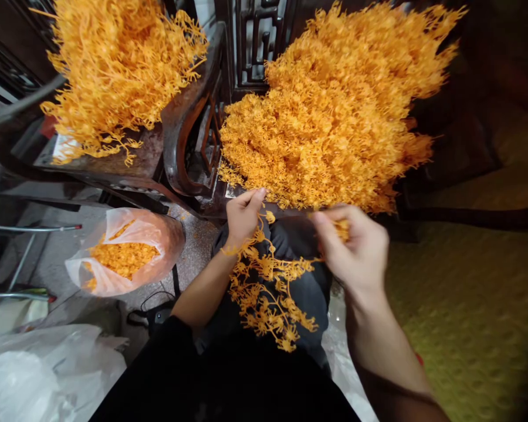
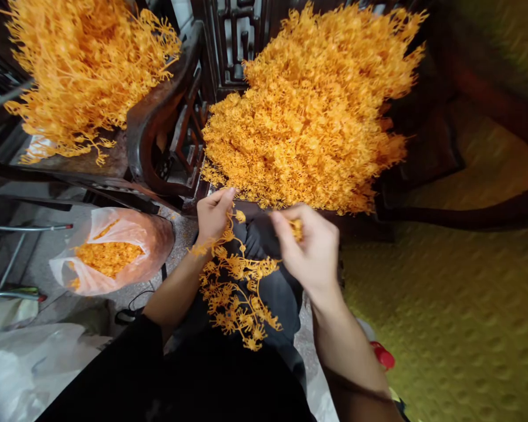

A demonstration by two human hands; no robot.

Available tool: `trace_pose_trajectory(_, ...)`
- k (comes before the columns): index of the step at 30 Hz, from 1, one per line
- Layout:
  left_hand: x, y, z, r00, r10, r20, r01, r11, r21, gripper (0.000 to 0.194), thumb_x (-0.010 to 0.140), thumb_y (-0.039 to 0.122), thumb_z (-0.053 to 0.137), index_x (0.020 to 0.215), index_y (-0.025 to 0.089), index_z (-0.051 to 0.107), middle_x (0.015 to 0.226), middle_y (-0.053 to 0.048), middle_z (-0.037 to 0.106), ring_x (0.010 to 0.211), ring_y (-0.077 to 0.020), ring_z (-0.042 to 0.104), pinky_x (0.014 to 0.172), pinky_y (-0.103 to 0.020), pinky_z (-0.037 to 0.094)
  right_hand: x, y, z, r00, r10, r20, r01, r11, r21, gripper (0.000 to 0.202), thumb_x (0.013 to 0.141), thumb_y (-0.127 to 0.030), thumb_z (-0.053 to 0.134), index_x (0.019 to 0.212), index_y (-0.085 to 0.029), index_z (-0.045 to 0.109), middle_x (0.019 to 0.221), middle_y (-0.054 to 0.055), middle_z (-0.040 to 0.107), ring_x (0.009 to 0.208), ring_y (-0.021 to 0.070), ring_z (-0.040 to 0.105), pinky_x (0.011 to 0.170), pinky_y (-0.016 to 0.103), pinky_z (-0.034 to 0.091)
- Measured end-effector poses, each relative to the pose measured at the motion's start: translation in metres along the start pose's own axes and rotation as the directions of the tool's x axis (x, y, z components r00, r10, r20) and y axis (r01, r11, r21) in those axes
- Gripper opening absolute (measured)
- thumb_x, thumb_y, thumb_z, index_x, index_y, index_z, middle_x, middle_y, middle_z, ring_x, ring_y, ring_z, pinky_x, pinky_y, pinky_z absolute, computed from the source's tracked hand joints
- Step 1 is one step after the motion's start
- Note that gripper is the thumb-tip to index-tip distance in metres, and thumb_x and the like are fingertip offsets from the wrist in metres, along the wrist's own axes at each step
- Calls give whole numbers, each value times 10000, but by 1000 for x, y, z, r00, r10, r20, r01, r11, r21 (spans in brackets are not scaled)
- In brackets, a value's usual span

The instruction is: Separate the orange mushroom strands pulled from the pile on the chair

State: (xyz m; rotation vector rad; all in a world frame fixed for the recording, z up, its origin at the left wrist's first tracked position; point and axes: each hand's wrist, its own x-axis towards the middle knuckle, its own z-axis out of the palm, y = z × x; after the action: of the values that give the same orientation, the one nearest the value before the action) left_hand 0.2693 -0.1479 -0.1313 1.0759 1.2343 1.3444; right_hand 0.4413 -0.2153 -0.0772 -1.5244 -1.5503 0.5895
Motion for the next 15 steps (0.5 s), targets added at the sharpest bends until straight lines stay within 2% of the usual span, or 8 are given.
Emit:
trace_pose_trajectory(2, 3, -2, 0, 999, -47, 10, 48, 998, -35, 361, 899, 472, 704, 684, 182, 707, 540, 53, 422, 537, -81, 363, 562, -250, 351, -9, 1, -12, 997, 73, -17, -71, 993, 92, 209, 970, -421, 679, 892, -231, 641, 951, 66, 765, 661, 170, 675, 695, 348, 569)
trace_pose_trajectory(4, 3, 0, 1, 994, -88, 63, 90, 995, -34, 414, 901, 509, 695, 647, 183, 668, 546, 48, 420, 527, -79, 353, 543, -252, 334, -13, 3, -17, 990, 121, 72, -133, 974, 185, 197, 961, -409, 693, 937, -226, 626, 1116, 80, 768, 675, 162, 708, 711, 350, 592)
trace_pose_trajectory(6, 0, 3, 2, 992, -82, 96, 84, 996, -18, 463, 902, 536, 691, 610, 182, 627, 556, 39, 441, 538, -82, 377, 552, -258, 345, -11, 6, -12, 972, 159, 175, -196, 956, 219, 224, 964, -432, 682, 1029, -220, 652, 1092, 77, 772, 621, 148, 695, 645, 327, 578)
trace_pose_trajectory(8, -3, 7, 3, 991, -47, 124, 49, 999, -7, 485, 901, 547, 695, 597, 180, 606, 567, 32, 462, 563, -87, 408, 577, -263, 363, -4, 8, -1, 949, 182, 259, -236, 953, 193, 344, 966, -483, 664, 1183, -216, 676, 994, 62, 773, 529, 129, 633, 544, 296, 518)
trace_pose_trajectory(10, -6, 9, 2, 988, -20, 155, 20, 1000, 0, 492, 902, 553, 695, 600, 177, 601, 573, 30, 470, 576, -89, 419, 588, -264, 367, 5, 9, 12, 926, 152, 346, -211, 968, 139, 418, 956, -521, 664, 1233, -209, 689, 971, 59, 769, 497, 118, 581, 510, 285, 468)
trace_pose_trajectory(13, -7, 8, 1, 991, 4, 134, -5, 1000, 9, 505, 901, 566, 694, 600, 172, 597, 575, 35, 460, 564, -80, 399, 574, -260, 354, 12, 3, 24, 895, 29, 446, -63, 996, 62, 321, 979, -500, 632, 973, -193, 726, 867, 45, 747, 581, 135, 590, 572, 281, 453)
trace_pose_trajectory(15, -4, 5, -1, 997, -5, 74, 4, 1000, 20, 489, 896, 579, 695, 630, 175, 624, 574, 39, 452, 553, -78, 392, 563, -255, 351, 8, -3, 22, 897, -16, 442, 9, 1000, 19, 339, 1005, -467, 595, 827, -191, 680, 744, 26, 694, 627, 146, 593, 608, 278, 442)
